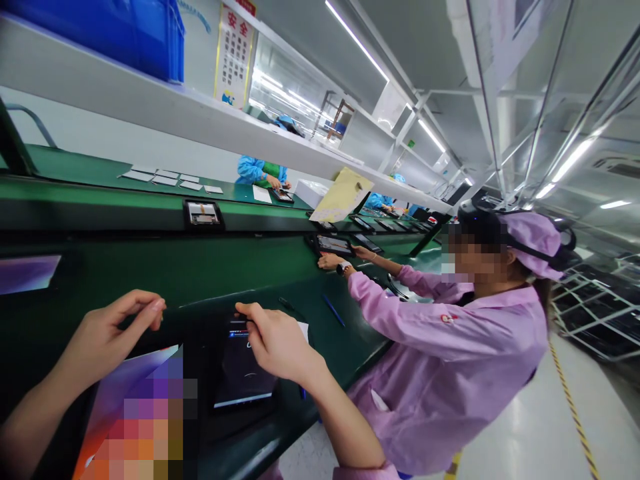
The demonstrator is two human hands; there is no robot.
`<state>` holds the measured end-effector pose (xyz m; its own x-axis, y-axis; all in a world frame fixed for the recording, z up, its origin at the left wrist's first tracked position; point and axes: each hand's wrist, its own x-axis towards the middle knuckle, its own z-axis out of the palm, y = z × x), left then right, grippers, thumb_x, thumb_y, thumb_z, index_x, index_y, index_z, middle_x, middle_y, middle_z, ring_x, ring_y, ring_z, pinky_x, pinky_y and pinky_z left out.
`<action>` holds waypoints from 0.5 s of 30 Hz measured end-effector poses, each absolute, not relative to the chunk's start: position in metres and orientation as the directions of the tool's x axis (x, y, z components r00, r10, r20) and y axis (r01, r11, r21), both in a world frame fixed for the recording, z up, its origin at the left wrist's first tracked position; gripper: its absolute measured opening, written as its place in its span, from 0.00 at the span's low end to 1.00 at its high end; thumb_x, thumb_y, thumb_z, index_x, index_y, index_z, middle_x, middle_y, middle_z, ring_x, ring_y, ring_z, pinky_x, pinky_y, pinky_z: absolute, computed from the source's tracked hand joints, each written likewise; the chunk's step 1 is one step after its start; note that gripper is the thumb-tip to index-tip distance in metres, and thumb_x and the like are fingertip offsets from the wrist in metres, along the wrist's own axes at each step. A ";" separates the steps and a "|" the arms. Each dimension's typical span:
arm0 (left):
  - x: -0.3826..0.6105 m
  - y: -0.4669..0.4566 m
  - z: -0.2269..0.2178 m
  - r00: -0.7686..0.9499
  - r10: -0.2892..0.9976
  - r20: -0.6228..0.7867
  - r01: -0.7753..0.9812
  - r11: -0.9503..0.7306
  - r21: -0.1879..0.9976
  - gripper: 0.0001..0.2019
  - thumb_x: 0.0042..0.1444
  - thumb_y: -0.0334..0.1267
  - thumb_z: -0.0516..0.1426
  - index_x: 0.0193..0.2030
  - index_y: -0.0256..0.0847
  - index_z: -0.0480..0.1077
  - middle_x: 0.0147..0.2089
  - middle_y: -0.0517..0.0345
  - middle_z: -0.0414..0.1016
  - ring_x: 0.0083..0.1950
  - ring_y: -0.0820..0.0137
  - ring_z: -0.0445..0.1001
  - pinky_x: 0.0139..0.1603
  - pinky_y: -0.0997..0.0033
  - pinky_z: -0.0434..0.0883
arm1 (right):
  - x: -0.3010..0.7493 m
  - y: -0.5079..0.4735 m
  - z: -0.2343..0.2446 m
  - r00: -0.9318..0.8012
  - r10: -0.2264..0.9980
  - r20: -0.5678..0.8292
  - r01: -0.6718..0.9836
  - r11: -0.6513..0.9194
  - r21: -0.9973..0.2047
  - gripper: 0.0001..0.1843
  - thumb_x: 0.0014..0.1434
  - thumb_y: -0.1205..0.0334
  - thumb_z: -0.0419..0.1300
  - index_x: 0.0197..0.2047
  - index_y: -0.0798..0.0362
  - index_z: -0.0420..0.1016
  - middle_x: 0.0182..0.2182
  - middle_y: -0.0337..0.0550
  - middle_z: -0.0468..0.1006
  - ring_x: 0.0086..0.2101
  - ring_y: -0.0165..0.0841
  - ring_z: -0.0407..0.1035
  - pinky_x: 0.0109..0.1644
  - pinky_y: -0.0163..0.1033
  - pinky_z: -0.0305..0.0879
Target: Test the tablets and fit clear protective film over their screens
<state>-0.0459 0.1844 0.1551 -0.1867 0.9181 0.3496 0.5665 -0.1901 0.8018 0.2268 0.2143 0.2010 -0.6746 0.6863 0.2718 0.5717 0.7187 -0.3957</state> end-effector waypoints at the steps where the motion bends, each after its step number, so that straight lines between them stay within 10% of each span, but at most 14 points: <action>1: -0.046 0.184 0.155 -0.187 0.919 0.347 0.568 -0.186 0.801 0.21 0.57 0.61 0.51 0.35 0.46 0.69 0.26 0.64 0.71 0.28 0.71 0.70 0.28 0.74 0.64 | 0.227 0.214 0.201 -0.675 0.687 0.269 0.571 0.718 -0.398 0.20 0.66 0.69 0.46 0.60 0.55 0.63 0.52 0.46 0.77 0.48 0.40 0.75 0.50 0.45 0.70; 8: -0.045 0.183 0.153 -0.218 0.907 0.359 0.542 -0.193 0.818 0.18 0.58 0.59 0.51 0.43 0.47 0.66 0.27 0.64 0.72 0.31 0.68 0.73 0.28 0.73 0.65 | 0.227 0.212 0.201 -0.670 0.690 0.274 0.570 0.714 -0.406 0.20 0.66 0.69 0.46 0.60 0.53 0.63 0.53 0.45 0.77 0.50 0.39 0.74 0.52 0.44 0.70; 11: -0.044 0.186 0.153 -0.228 0.809 0.541 0.581 -0.332 0.743 0.19 0.59 0.53 0.53 0.52 0.46 0.61 0.44 0.54 0.74 0.51 0.62 0.73 0.48 0.63 0.71 | 0.227 0.212 0.200 -0.673 0.686 0.277 0.564 0.718 -0.408 0.21 0.65 0.70 0.46 0.60 0.54 0.63 0.53 0.46 0.77 0.51 0.39 0.74 0.53 0.45 0.70; 15: -0.039 0.190 0.151 -0.205 0.588 0.783 0.602 -0.555 0.574 0.36 0.55 0.46 0.58 0.65 0.49 0.42 0.68 0.45 0.51 0.71 0.56 0.54 0.71 0.45 0.51 | 0.228 0.212 0.200 -0.669 0.690 0.274 0.567 0.713 -0.413 0.21 0.65 0.69 0.46 0.60 0.53 0.63 0.53 0.45 0.77 0.49 0.38 0.74 0.51 0.42 0.70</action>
<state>-0.0392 0.1899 0.1515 -0.2052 0.5876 0.7827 0.6020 -0.5548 0.5743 0.2278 0.2119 0.2004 -0.6694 0.6903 0.2745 0.5665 0.7134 -0.4126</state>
